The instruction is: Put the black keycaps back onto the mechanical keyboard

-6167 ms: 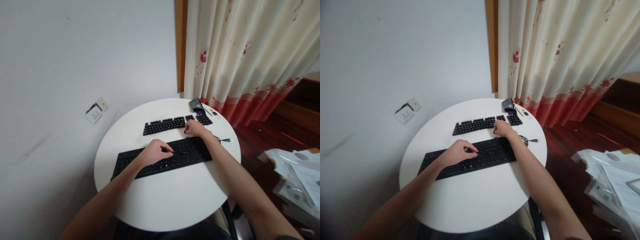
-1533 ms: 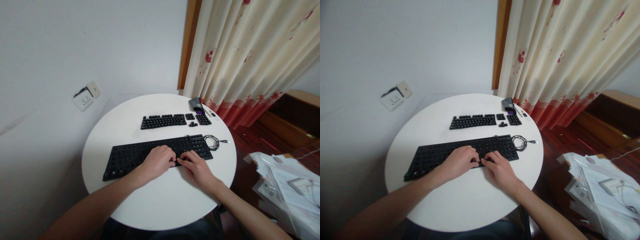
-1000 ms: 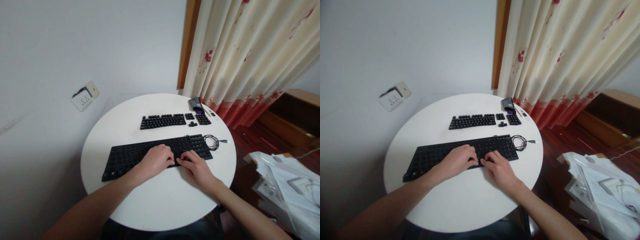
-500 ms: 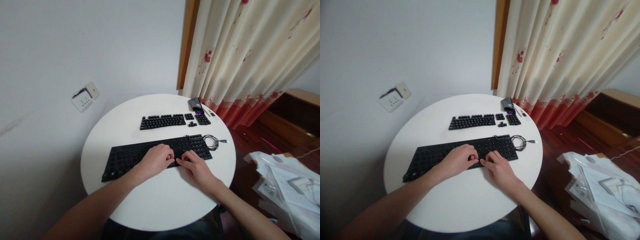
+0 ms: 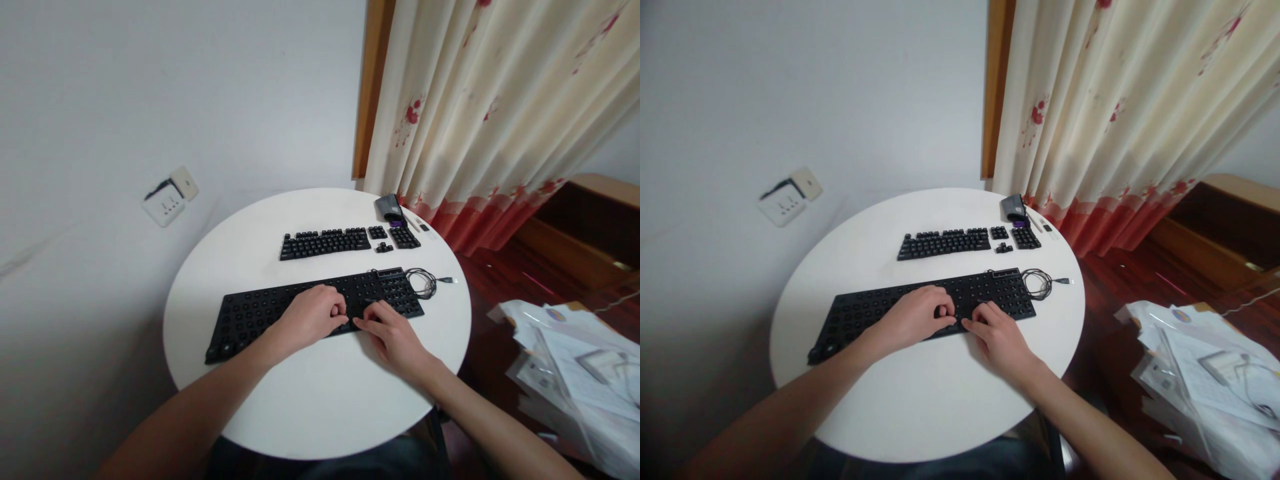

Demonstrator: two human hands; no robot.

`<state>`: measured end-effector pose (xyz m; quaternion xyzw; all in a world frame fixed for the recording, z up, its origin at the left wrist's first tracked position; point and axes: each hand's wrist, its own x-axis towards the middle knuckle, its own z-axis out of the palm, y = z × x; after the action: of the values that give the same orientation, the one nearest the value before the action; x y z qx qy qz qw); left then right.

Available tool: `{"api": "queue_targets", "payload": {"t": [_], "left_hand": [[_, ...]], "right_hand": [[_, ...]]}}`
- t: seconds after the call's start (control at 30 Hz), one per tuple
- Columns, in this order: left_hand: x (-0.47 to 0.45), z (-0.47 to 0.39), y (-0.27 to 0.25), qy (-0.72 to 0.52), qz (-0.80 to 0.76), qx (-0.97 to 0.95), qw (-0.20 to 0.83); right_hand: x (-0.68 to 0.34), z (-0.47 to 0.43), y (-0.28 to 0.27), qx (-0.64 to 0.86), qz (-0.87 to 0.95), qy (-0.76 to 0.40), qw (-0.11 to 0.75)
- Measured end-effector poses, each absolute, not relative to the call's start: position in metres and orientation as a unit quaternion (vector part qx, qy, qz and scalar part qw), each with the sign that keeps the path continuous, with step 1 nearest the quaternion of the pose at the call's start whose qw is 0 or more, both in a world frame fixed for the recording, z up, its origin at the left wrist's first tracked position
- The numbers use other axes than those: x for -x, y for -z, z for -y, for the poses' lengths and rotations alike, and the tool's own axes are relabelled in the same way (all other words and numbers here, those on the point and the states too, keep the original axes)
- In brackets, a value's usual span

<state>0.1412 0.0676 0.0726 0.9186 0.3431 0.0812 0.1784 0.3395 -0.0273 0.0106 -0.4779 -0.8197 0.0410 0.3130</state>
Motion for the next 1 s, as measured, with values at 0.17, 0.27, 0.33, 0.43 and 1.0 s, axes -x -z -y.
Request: {"api": "queue_targets", "payload": {"t": [0.17, 0.27, 0.33, 0.43, 1.0], "left_hand": [[-0.1409, -0.0677, -0.0677, -0.075, -0.343, -0.918, 0.182], [-0.1411, -0.0683, -0.0681, -0.082, -0.337, -0.919, 0.189], [-0.1416, -0.0685, -0.0692, -0.09, -0.337, -0.918, 0.191], [-0.1423, -0.0683, -0.0707, -0.099, -0.332, -0.918, 0.192], [-0.1441, -0.0726, -0.0657, -0.098, -0.329, -0.912, 0.223]], "right_hand": [[-0.3397, 0.0259, -0.0079, 0.478, 0.806, -0.059, 0.344], [-0.3399, 0.0258, -0.0098, 0.47, 0.802, -0.071, 0.362], [-0.3402, 0.026, -0.011, 0.464, 0.802, -0.076, 0.368], [-0.3407, 0.0261, -0.0116, 0.466, 0.801, -0.081, 0.367], [-0.3393, 0.0259, -0.0112, 0.472, 0.799, -0.101, 0.359]]}}
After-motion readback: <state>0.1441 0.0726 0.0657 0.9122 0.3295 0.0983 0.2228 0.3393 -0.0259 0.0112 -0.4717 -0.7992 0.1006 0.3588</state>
